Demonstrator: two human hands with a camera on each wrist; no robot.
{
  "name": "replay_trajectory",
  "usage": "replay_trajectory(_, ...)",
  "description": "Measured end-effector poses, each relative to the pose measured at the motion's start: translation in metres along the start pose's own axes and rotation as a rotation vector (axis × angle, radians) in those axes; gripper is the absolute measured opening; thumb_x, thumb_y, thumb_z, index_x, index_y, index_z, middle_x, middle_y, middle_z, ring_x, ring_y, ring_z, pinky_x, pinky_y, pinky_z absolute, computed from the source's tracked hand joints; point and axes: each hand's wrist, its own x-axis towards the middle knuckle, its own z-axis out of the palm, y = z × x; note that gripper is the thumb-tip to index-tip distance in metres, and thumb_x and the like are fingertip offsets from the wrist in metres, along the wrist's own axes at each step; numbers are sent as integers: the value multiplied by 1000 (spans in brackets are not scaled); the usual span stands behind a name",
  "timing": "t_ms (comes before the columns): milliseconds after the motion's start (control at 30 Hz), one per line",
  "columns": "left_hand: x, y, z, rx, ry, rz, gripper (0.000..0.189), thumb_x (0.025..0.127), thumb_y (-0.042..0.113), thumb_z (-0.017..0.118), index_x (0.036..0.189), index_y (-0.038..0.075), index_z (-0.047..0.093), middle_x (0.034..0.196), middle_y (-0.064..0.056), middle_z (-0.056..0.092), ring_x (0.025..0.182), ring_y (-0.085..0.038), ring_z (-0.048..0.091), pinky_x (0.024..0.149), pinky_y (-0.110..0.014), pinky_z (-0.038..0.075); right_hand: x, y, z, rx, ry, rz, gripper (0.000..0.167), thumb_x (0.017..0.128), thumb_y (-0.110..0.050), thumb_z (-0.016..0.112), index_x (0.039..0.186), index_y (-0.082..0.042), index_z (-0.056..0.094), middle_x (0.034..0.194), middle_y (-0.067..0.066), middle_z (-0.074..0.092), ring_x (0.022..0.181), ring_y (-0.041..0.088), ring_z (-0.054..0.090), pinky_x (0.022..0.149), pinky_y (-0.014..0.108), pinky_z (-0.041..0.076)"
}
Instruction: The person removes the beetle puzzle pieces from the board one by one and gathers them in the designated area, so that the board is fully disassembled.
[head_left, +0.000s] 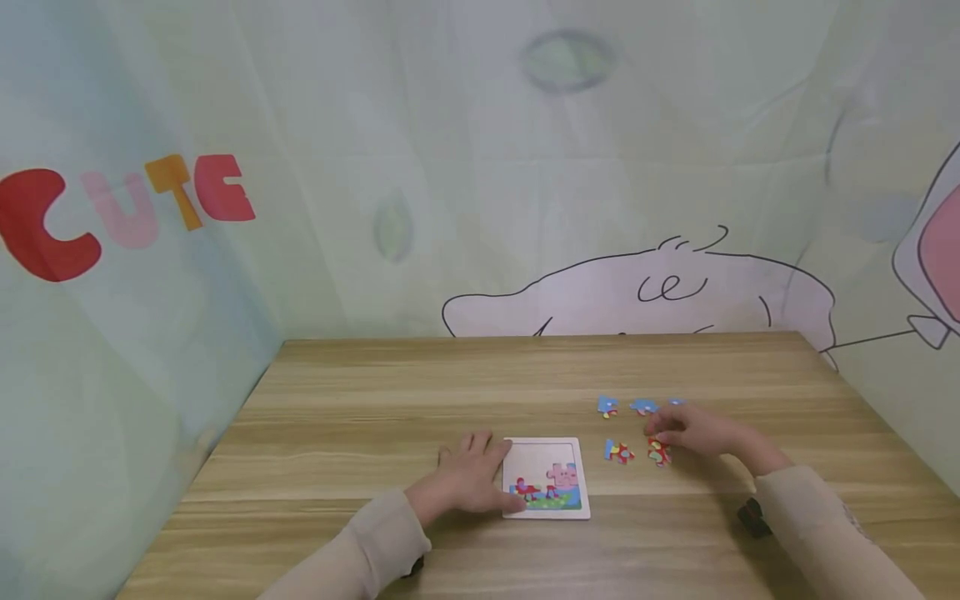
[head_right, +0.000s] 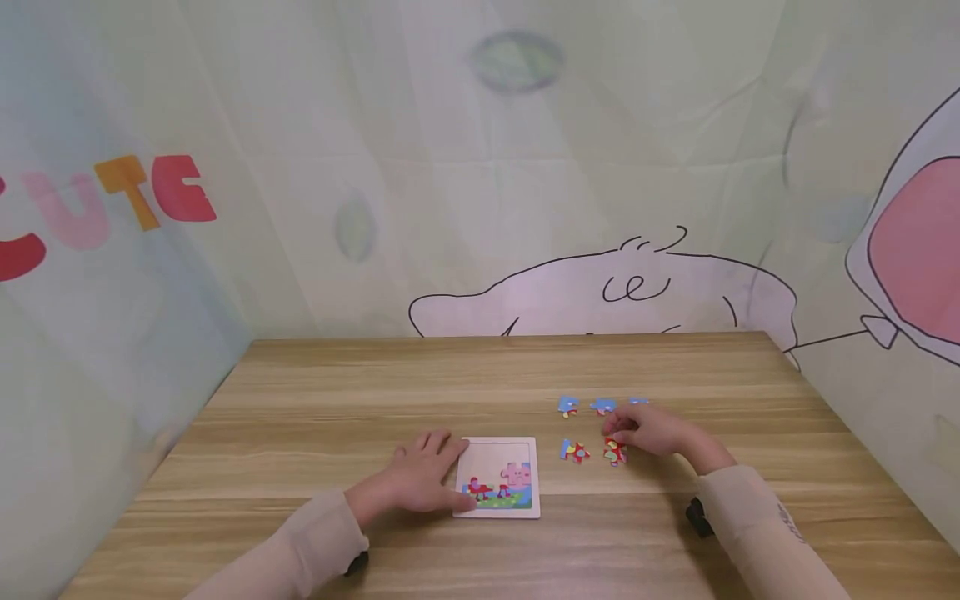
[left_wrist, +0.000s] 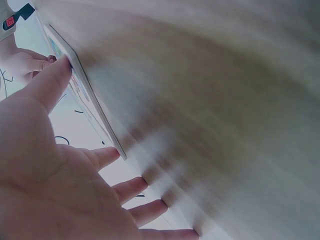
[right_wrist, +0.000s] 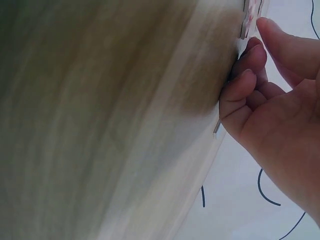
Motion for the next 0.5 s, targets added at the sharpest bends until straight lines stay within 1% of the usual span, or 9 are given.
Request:
replay_trajectory(133,0,0,-1,-9,-4,-3,87,77,59,70,145,12,42,147,-18,34,135,-40,28,101,-74,18,0,-2,0,7,7,1,16,95,-11,58,106,0,64,107,9,66,101,20,57,84,32,46)
replay_trajectory(267,-1,-1,-1,-6,1,5,87,77,59,69,145,11,42,147,-19,34,135,-40,28,101,-75,19,0,-6,-2,22,9,29,19,95,-12,58,109,0,63,109,9,66,103,22,57,86,37,47)
replay_trajectory(367,-1,-1,-1,-6,0,8,87,77,59,69,145,11,42,147,-19,34,135,-40,28,101,-74,19,0,-11,-5,33,14,53,20,95,-12,59,111,-1,62,107,8,65,99,22,56,86,39,47)
replay_trajectory(500,-2,0,-2,-9,-5,6,87,77,58,70,145,11,41,148,-18,34,135,-40,29,101,-74,20,2,-17,-8,35,36,11,24,94,-11,60,113,2,60,106,11,65,95,20,59,83,36,49)
